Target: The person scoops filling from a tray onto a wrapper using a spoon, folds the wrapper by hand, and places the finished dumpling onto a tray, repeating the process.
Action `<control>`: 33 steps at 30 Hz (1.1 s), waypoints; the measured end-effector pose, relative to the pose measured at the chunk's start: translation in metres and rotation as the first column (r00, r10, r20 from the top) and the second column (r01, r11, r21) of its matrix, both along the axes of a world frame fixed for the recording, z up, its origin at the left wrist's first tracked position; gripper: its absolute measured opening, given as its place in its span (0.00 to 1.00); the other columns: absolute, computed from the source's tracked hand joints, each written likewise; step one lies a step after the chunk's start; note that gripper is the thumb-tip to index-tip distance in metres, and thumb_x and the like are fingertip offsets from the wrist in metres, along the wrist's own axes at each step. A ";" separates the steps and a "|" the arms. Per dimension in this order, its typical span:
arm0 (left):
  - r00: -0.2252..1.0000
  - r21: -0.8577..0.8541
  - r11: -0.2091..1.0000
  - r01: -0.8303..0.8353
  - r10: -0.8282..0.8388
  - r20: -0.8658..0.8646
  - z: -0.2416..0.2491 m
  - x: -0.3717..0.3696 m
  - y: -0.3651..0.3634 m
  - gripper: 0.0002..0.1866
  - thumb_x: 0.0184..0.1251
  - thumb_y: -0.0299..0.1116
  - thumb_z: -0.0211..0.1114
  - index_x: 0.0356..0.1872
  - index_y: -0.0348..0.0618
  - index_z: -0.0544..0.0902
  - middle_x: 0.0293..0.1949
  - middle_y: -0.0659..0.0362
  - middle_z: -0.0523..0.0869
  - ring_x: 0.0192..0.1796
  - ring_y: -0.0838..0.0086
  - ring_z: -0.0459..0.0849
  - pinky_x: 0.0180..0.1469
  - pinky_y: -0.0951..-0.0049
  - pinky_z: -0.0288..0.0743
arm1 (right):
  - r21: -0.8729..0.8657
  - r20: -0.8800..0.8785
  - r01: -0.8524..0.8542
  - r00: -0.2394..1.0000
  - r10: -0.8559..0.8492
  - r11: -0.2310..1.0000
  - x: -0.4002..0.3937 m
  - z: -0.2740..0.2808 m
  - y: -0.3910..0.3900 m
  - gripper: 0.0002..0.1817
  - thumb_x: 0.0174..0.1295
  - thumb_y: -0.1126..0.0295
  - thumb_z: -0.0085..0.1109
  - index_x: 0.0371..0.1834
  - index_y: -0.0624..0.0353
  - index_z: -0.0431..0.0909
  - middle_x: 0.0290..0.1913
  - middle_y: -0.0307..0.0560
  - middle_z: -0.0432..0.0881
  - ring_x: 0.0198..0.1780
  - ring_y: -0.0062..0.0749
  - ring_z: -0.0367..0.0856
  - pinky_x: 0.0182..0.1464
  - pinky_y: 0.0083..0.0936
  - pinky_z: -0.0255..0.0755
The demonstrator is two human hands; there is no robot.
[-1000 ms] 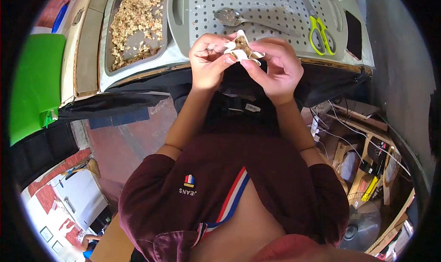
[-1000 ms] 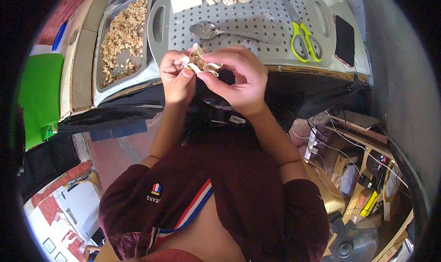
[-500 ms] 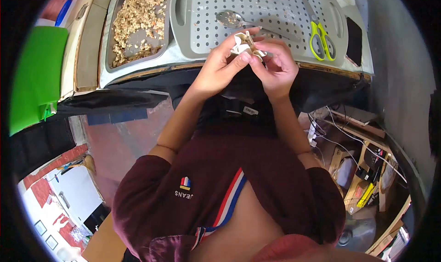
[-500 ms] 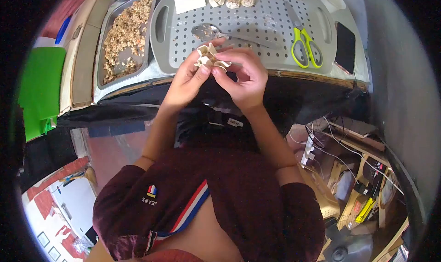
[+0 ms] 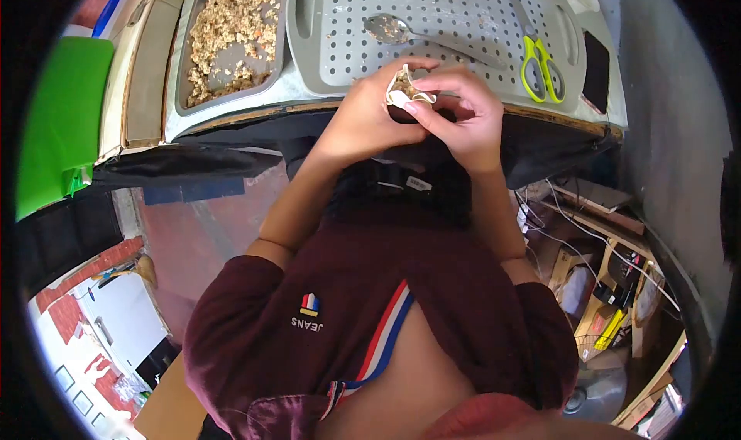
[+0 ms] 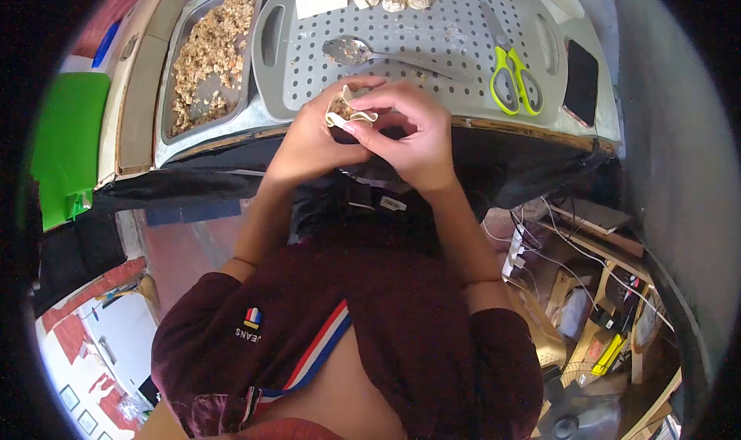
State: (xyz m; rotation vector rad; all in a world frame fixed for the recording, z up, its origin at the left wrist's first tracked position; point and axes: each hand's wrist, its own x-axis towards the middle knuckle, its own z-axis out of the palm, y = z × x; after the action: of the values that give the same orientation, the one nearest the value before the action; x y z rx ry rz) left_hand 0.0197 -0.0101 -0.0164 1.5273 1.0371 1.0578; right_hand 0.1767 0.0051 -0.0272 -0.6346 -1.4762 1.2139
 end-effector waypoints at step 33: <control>0.922 -0.139 0.950 -0.280 0.306 0.237 0.005 -0.027 0.000 0.09 0.63 0.33 0.65 0.28 0.41 0.77 0.22 0.66 0.77 0.28 0.84 0.74 0.33 0.83 0.66 | 0.423 0.860 -0.168 0.383 -0.337 0.890 0.032 -0.007 0.095 0.12 0.58 0.66 0.61 0.33 0.63 0.70 0.37 0.54 0.77 0.42 0.52 0.75 0.44 0.42 0.69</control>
State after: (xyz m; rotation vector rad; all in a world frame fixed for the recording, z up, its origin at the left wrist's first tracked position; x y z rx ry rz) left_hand -0.0071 -0.0105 -0.0114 1.1377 1.1397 1.3488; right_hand 0.2090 0.1003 -0.0345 -1.1496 -2.5340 0.2572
